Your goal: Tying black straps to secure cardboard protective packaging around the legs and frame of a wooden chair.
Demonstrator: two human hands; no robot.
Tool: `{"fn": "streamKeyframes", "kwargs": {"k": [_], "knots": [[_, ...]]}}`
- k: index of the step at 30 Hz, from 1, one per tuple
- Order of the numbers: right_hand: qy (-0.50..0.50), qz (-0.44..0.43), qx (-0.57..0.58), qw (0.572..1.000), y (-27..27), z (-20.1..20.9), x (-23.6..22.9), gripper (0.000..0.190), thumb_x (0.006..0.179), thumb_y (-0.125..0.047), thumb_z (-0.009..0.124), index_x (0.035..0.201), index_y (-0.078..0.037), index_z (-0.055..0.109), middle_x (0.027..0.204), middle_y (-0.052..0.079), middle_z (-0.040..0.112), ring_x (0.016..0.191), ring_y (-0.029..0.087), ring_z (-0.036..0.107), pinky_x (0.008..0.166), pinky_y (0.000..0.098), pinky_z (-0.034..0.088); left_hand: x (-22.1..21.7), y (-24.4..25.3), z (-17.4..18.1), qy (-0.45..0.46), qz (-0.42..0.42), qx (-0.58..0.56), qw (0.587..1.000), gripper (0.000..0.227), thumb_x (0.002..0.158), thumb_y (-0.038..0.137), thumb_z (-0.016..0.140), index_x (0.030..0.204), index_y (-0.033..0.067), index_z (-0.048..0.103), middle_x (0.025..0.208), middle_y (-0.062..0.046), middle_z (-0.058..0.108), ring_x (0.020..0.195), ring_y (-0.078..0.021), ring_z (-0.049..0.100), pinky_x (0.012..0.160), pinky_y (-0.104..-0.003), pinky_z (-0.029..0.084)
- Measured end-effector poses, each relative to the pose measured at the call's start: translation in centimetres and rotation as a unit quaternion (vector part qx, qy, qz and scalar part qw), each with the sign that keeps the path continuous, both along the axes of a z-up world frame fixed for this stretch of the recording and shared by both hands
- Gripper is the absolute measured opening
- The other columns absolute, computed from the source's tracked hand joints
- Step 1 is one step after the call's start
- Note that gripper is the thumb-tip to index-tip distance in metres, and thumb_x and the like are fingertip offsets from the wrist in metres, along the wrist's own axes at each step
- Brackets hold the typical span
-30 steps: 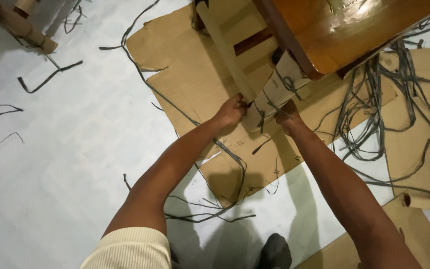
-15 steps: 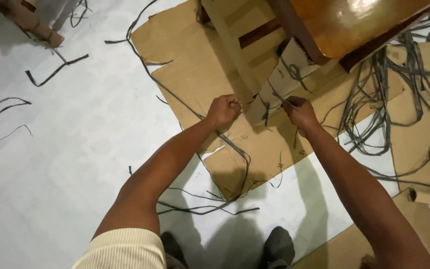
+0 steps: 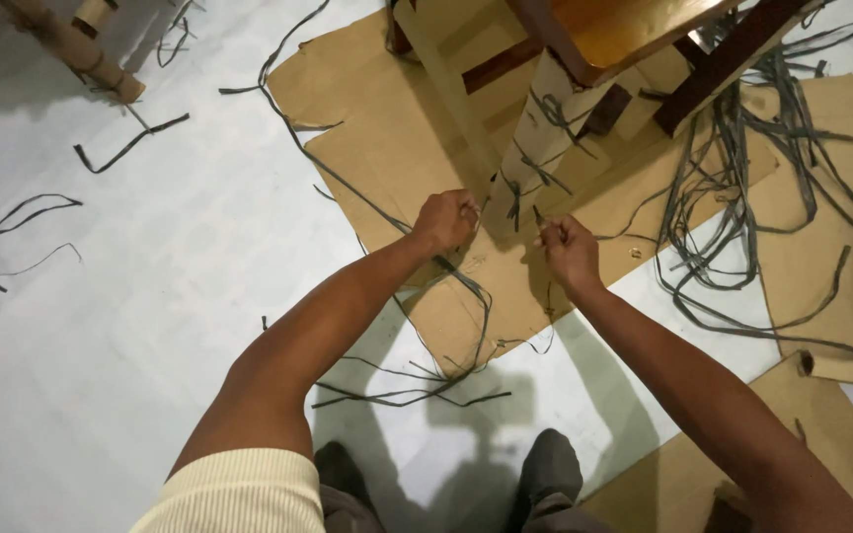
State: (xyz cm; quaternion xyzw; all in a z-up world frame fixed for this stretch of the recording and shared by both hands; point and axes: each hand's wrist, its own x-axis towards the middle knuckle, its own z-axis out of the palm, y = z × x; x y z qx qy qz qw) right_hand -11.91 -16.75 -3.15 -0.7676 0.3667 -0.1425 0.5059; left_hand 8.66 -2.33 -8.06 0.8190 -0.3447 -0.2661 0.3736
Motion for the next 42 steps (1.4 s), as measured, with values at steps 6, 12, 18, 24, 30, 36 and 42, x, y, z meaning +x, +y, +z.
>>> {"fn": "streamKeyframes", "kwargs": {"k": [6, 12, 18, 24, 30, 36, 42], "knots": [[0.029, 0.032, -0.030, 0.999, 0.5, -0.5, 1.4, 0.024, 0.099, -0.020, 0.058, 0.113, -0.010, 0.074, 0.087, 0.012, 0.075, 0.079, 0.023, 0.068, 0.071, 0.0385, 0.054, -1.4, 1.8, 3.1, -0.001, 0.003, 0.007, 1.000, 0.020, 0.086, 0.027, 0.062, 0.099, 0.0176, 0.073, 0.092, -0.016, 0.077, 0.098, -0.0423, 0.073, 0.085, -0.053, 0.058], [0.124, 0.074, -0.130, 0.981, 1.7, 0.0, 2.1, 0.025, 0.099, -0.029, 0.060, 0.113, -0.016, 0.077, 0.091, 0.014, 0.076, 0.089, 0.033, 0.074, 0.079, 0.0469, 0.059, -4.1, 2.4, 5.0, 0.040, 0.031, 0.048, 0.998, 0.019, 0.087, 0.032, 0.063, 0.099, 0.0215, 0.074, 0.086, -0.010, 0.078, 0.093, -0.0361, 0.076, 0.082, -0.048, 0.060], [0.120, 0.183, -0.251, 0.943, 3.5, 2.1, 0.5, 0.023, 0.105, -0.028, 0.052, 0.105, -0.009, 0.067, 0.085, 0.021, 0.074, 0.085, 0.043, 0.073, 0.073, 0.0566, 0.058, -6.9, 3.4, 5.0, 0.095, 0.114, -0.003, 0.989, 0.016, 0.091, 0.034, 0.062, 0.091, 0.0214, 0.072, 0.067, -0.001, 0.073, 0.069, -0.0200, 0.076, 0.073, -0.034, 0.058], [0.140, 0.256, -0.343, 0.893, 5.0, 2.9, -0.5, 0.021, 0.105, -0.025, 0.051, 0.114, -0.014, 0.066, 0.094, 0.015, 0.077, 0.088, 0.036, 0.076, 0.076, 0.0504, 0.062, -7.5, 3.1, 4.9, 0.156, 0.171, -0.046, 0.972, 0.008, 0.084, 0.027, 0.067, 0.086, 0.0221, 0.073, 0.066, 0.000, 0.073, 0.062, -0.0189, 0.074, 0.064, -0.031, 0.059], [0.109, 0.270, -0.411, 0.864, 5.7, 3.1, -0.6, 0.017, 0.103, -0.029, 0.054, 0.102, -0.016, 0.065, 0.080, 0.010, 0.074, 0.076, 0.031, 0.076, 0.066, 0.0465, 0.061, -10.1, 1.4, 4.3, 0.184, 0.219, -0.107, 0.952, 0.020, 0.083, 0.029, 0.071, 0.095, 0.0134, 0.073, 0.087, -0.018, 0.073, 0.086, -0.0366, 0.073, 0.077, -0.050, 0.055], [0.079, 0.279, -0.394, 0.872, 6.1, 3.0, -1.1, 0.019, 0.102, -0.029, 0.055, 0.101, -0.013, 0.064, 0.082, 0.014, 0.074, 0.079, 0.036, 0.074, 0.065, 0.0533, 0.059, -10.5, -1.2, -0.4, 0.361, 0.282, -0.155, 0.875, 0.015, 0.082, 0.020, 0.071, 0.094, 0.0106, 0.074, 0.073, -0.011, 0.071, 0.058, -0.0175, 0.066, 0.054, -0.030, 0.055], [0.058, 0.318, -0.412, 0.852, 5.9, 3.4, -1.5, 0.017, 0.103, -0.029, 0.055, 0.095, -0.015, 0.062, 0.078, 0.012, 0.072, 0.076, 0.032, 0.074, 0.062, 0.0463, 0.059, -10.4, 1.6, 5.0, 0.444, 0.266, -0.197, 0.833, 0.016, 0.081, 0.017, 0.077, 0.091, 0.0071, 0.069, 0.079, -0.009, 0.071, 0.065, -0.0164, 0.064, 0.047, -0.024, 0.052]]}}
